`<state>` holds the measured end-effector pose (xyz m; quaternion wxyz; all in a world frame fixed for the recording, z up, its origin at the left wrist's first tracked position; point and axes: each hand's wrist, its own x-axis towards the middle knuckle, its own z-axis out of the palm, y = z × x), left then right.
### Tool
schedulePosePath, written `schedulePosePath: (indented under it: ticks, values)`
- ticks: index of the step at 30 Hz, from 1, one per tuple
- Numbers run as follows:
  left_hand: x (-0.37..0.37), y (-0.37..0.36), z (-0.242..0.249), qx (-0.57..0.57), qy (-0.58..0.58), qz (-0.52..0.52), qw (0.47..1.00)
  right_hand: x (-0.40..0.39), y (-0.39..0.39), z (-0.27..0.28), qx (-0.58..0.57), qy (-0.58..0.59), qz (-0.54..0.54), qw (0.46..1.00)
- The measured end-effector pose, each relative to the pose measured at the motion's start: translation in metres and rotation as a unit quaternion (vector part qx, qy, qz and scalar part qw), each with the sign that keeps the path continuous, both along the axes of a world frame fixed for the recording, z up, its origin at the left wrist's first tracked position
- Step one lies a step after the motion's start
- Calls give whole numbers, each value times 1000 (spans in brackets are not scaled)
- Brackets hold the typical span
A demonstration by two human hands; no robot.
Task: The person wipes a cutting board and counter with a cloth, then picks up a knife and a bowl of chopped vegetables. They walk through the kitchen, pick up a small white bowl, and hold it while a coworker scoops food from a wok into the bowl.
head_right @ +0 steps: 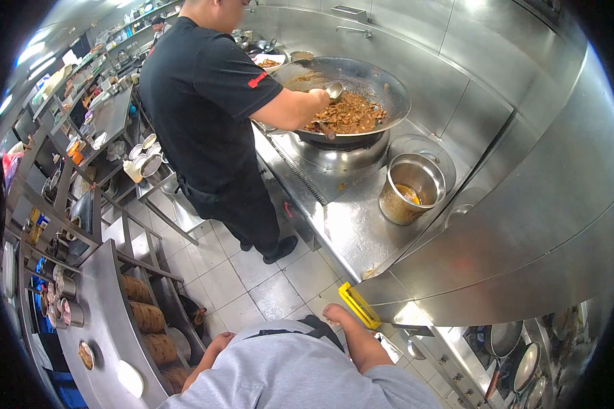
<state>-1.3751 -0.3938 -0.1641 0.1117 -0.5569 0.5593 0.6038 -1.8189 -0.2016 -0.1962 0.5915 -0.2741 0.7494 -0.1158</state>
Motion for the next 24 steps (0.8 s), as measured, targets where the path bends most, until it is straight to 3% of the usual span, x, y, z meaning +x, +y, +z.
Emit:
schedulePosePath:
  ticks: [11, 17, 24]
  values:
    - [0, -1, 7, -4, -20, -10, 1000, -1, 1, -9, -31, -2, -8, 999]
    - [10, 0, -19, 16, 5, 14, 1000, 5, 2, 2, -34, 4, -33, 999]
    - [2, 6, -3, 11, -10, 14, 1000, 5, 6, 0, -40, -4, -6, 999]
